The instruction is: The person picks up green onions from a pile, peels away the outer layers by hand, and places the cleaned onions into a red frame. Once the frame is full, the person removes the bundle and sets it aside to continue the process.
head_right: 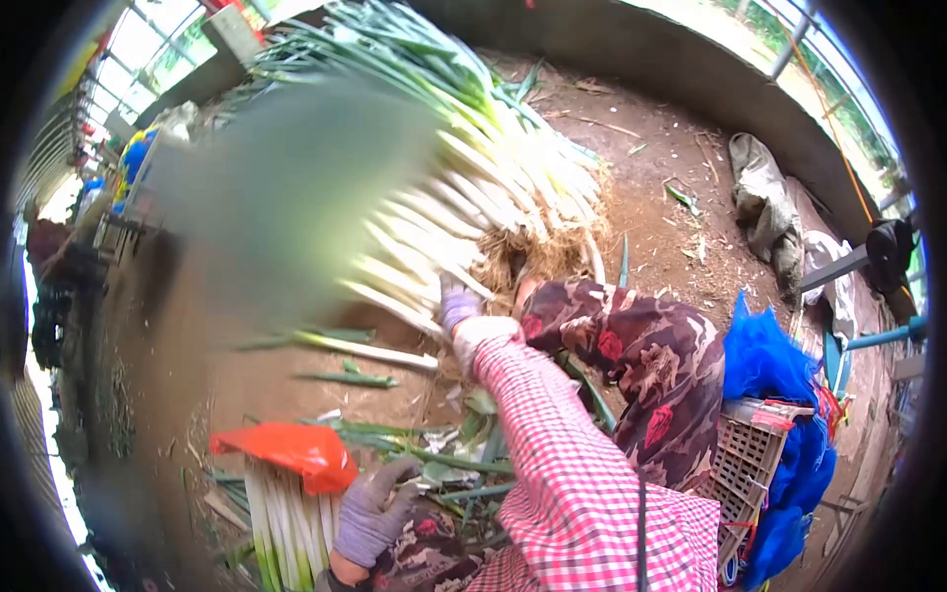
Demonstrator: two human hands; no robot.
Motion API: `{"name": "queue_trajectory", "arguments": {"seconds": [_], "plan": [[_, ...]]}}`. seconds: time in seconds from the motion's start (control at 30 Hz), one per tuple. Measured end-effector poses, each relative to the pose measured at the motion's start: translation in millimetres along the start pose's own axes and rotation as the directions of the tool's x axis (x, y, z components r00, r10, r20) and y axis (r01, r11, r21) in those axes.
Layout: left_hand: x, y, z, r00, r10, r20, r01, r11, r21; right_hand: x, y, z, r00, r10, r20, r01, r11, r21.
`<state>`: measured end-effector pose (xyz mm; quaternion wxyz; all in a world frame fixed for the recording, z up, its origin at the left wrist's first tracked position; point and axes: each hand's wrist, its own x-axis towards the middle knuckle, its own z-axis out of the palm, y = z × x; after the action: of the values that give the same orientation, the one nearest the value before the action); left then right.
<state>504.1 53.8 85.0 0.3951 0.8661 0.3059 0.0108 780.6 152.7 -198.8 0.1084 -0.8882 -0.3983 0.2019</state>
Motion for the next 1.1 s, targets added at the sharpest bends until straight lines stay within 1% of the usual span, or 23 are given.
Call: {"name": "queue_trajectory", "arguments": {"seconds": [0.03, 0.07, 0.1, 0.13, 0.2, 0.23, 0.3, 0.4, 0.43, 0.5, 0.57, 0.6, 0.63, 0.67, 0.7, 0.77, 0.8, 0.83, 0.9, 0.93, 1.03, 1.07, 1.1], "plan": [[3, -4, 1, 1.0, -0.015, -0.01, 0.015, 0.999, -0.032, 3, -3, -15, 0.967, 0.069, 0.247, -0.082, 0.996, 0.043], [7, -7, 0, 1.0, -0.015, 0.002, 0.015, 1.0, 0.015, -4, -7, -15, 0.997, -0.008, 0.083, 0.011, 0.999, -0.031], [11, -10, -3, 1.0, -0.003, -0.014, 0.004, 0.999, 0.052, -1, -9, -19, 0.972, -0.038, 0.231, 0.034, 0.999, 0.021], [12, -11, -3, 1.0, 0.005, -0.03, -0.003, 0.997, 0.08, -10, -11, -4, 0.984, -0.134, 0.118, 0.125, 0.989, 0.076], [11, -16, 2, 0.998, -0.043, -0.035, 0.045, 0.996, 0.073, -40, -25, -12, 0.96, -0.255, 0.113, 0.228, 0.951, 0.209], [13, -23, 4, 0.998, -0.05, -0.036, 0.053, 0.995, 0.09, -53, -39, -31, 0.945, -0.223, 0.239, 0.171, 0.961, 0.217], [12, -30, 8, 0.996, -0.079, -0.043, 0.084, 0.988, 0.126, -72, -52, -52, 0.905, -0.226, 0.362, 0.072, 0.917, 0.392], [12, -10, 2, 0.979, -0.202, 0.02, 0.196, 0.968, 0.158, -110, -59, -61, 0.895, -0.251, 0.368, 0.018, 0.846, 0.533], [10, -7, 2, 0.973, -0.232, 0.022, 0.225, 0.959, 0.173, -121, -60, -47, 0.927, -0.269, 0.261, 0.083, 0.828, 0.555], [1, -34, 18, 0.972, -0.214, -0.097, 0.224, 0.969, 0.104, -154, -58, -46, 0.925, -0.298, 0.237, 0.047, 0.706, 0.707], [-6, -68, 37, 0.942, -0.265, -0.206, 0.243, 0.962, -0.125, -197, -61, -65, 0.909, -0.369, 0.195, 0.074, 0.601, 0.796], [-7, -70, 41, 0.921, -0.385, -0.064, 0.319, 0.838, -0.443, -215, -61, -72, 0.886, -0.425, 0.187, 0.104, 0.574, 0.812], [-8, -73, 45, 0.865, -0.494, 0.086, 0.392, 0.559, -0.731, -236, -61, -83, 0.86, -0.477, 0.181, 0.13, 0.547, 0.827], [-9, -76, 48, 0.78, -0.583, 0.227, 0.432, 0.239, -0.87, -261, -64, -110, 0.818, -0.525, 0.235, 0.04, 0.46, 0.887], [-14, -86, 53, 0.814, -0.438, 0.383, 0.473, 0.115, -0.874, -287, -66, -136, 0.77, -0.569, 0.289, -0.067, 0.377, 0.924], [-19, -72, 72, 0.866, -0.347, 0.36, 0.339, -0.122, -0.933, -319, -66, -127, 0.828, -0.465, 0.313, -0.05, 0.494, 0.868], [-24, -65, 72, 0.888, -0.324, 0.326, 0.312, -0.095, -0.945, -335, -62, -121, 0.818, -0.474, 0.326, -0.145, 0.377, 0.915], [-28, -54, 65, 0.908, -0.298, 0.295, 0.288, -0.068, -0.955, -343, -56, -104, 0.825, -0.505, 0.255, -0.111, 0.299, 0.948], [-37, -41, 62, 0.926, -0.312, 0.212, 0.222, -0.005, -0.975, -373, -52, -133, 0.747, -0.571, 0.341, -0.178, 0.323, 0.93], [-42, -37, 67, 0.921, -0.353, 0.165, 0.185, 0.022, -0.983, -389, -53, -136, 0.76, -0.54, 0.362, -0.272, 0.243, 0.931], [-47, -46, 86, 0.881, -0.466, 0.078, 0.133, 0.085, -0.987, -408, -53, -141, 0.73, -0.462, 0.504, -0.309, 0.435, 0.846], [-48, -45, 92, 0.863, -0.504, 0.031, 0.12, 0.144, -0.982, -405, -55, -122, 0.772, -0.559, 0.303, -0.115, 0.346, 0.931], [-49, -47, 98, 0.841, -0.541, -0.014, 0.113, 0.202, -0.973, -398, -49, -111, 0.722, -0.546, 0.424, -0.22, 0.4, 0.89]]}}
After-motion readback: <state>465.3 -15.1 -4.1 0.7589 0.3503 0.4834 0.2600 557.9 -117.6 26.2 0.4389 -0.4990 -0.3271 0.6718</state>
